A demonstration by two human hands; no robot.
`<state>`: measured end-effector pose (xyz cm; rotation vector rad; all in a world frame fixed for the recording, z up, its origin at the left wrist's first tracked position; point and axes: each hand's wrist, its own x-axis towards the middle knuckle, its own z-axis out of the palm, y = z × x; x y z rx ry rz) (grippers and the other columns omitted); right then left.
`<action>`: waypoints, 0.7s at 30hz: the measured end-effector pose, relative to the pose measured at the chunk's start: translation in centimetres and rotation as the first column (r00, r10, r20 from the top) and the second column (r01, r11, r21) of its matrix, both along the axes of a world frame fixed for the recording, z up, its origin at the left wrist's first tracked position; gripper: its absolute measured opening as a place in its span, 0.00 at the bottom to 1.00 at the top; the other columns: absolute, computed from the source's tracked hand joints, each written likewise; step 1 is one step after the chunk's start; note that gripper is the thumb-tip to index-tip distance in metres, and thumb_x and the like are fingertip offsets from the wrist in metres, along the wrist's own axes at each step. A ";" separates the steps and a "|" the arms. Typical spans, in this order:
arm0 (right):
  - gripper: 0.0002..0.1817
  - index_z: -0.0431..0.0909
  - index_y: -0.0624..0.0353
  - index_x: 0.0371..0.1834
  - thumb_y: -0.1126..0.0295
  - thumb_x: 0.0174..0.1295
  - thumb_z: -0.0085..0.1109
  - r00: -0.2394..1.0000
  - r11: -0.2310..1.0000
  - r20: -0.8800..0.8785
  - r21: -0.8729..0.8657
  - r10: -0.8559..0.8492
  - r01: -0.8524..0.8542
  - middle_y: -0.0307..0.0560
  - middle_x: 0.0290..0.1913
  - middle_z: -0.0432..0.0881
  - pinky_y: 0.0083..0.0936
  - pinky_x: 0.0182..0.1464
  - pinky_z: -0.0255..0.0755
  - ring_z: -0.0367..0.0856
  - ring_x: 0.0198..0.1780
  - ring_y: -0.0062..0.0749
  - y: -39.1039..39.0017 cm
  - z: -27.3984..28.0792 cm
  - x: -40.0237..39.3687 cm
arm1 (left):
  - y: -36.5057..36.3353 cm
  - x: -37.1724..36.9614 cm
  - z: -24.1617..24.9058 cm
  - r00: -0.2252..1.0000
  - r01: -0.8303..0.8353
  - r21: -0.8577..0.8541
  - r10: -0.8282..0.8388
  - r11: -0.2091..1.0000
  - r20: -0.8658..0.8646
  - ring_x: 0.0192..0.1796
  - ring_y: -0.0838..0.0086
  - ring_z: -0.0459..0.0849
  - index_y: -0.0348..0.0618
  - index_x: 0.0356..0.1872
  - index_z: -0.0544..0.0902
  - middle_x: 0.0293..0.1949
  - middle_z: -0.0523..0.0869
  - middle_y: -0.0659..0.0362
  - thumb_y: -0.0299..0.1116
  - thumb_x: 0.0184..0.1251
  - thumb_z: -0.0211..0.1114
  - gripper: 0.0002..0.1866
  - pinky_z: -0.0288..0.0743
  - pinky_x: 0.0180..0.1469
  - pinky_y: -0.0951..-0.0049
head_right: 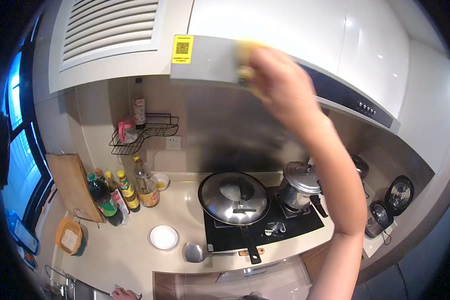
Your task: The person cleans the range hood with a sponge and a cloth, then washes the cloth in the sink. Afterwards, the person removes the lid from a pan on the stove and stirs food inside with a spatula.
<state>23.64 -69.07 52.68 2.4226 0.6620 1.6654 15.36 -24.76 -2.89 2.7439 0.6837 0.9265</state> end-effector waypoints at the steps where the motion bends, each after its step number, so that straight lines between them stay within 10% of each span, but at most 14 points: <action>1: 0.07 0.68 0.60 0.28 0.78 0.46 0.56 1.000 0.996 0.007 0.083 0.015 -0.016 0.48 0.29 0.72 0.33 0.34 0.67 0.72 0.33 0.44 -1.0 -0.5 -1.0 | 0.5 0.1 -0.3 1.000 0.000 -0.008 0.000 1.000 0.000 0.33 0.55 0.73 0.40 0.36 0.77 0.31 0.74 0.46 0.34 0.39 0.57 0.18 0.68 0.32 0.58; 11: 0.05 0.67 0.58 0.29 0.74 0.48 0.49 0.981 0.963 0.108 -0.237 0.159 -0.130 0.48 0.31 0.74 0.34 0.36 0.70 0.73 0.38 0.44 6.6 -0.8 4.3 | -0.3 0.2 0.4 0.999 -0.027 -0.015 0.027 1.000 -0.029 0.32 0.56 0.73 0.40 0.37 0.77 0.30 0.74 0.46 0.34 0.37 0.58 0.19 0.67 0.31 0.58; 17: 0.10 0.69 0.61 0.31 0.82 0.45 0.55 0.991 0.965 -0.033 0.225 -0.128 0.133 0.50 0.32 0.73 0.30 0.35 0.70 0.74 0.34 0.41 -5.4 -2.4 -2.7 | 0.0 0.2 -0.2 0.998 -0.039 -0.052 0.037 0.998 -0.047 0.34 0.56 0.73 0.40 0.39 0.77 0.31 0.74 0.46 0.34 0.38 0.58 0.21 0.67 0.33 0.57; 21: 0.08 0.68 0.62 0.32 0.78 0.50 0.55 0.993 0.993 0.086 0.102 -0.074 0.066 0.48 0.28 0.70 0.25 0.34 0.67 0.71 0.30 0.36 -3.2 -2.8 -1.5 | 0.1 0.5 0.0 0.993 -0.072 -0.031 0.069 0.997 -0.092 0.34 0.56 0.72 0.41 0.39 0.76 0.32 0.74 0.47 0.35 0.39 0.58 0.21 0.67 0.33 0.58</action>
